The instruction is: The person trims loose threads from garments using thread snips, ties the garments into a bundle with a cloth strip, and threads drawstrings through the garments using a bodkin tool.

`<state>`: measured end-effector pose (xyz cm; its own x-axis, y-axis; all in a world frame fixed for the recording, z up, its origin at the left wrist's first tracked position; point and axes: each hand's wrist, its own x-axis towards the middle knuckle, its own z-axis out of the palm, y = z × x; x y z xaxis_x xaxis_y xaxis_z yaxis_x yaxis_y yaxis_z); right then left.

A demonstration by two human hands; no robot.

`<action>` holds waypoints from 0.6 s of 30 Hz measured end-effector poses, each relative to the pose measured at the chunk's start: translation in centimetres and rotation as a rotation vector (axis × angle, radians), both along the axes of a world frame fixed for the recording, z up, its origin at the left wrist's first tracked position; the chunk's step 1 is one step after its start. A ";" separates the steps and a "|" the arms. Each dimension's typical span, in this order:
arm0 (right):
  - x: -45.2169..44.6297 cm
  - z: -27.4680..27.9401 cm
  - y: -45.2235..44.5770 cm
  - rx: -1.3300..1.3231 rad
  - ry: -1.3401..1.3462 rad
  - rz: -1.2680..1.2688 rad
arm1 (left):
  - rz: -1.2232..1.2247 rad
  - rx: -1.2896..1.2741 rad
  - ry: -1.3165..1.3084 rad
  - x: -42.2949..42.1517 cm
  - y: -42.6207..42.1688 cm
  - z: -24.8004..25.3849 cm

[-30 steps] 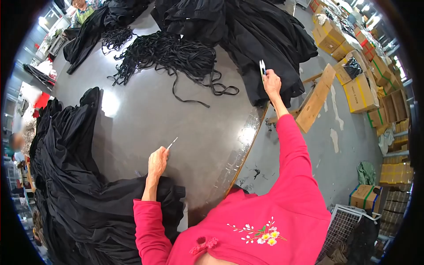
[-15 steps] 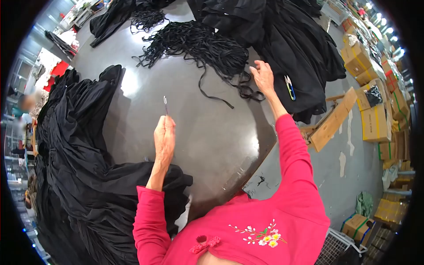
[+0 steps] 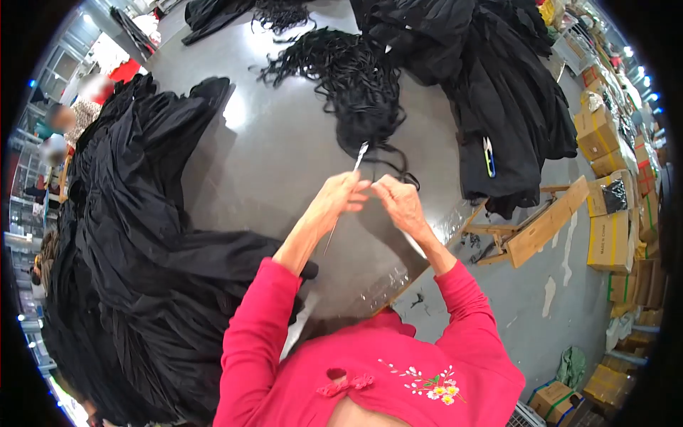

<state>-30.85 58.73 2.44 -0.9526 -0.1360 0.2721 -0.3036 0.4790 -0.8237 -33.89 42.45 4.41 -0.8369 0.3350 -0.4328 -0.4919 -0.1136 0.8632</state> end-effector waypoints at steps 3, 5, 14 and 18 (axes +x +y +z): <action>3.0 -1.3 -0.6 -0.093 -0.299 0.258 | -0.073 0.154 -0.083 -0.6 0.7 -2.4; 2.3 -1.9 0.6 0.055 -0.090 0.202 | -0.013 0.202 -0.101 -0.1 0.6 -3.0; -7.5 -6.4 -7.6 0.399 0.160 0.155 | -0.313 -0.025 0.045 1.9 -1.6 7.8; -14.4 -4.8 -7.2 0.503 0.230 -0.156 | 0.144 -0.528 0.411 1.5 -5.8 16.8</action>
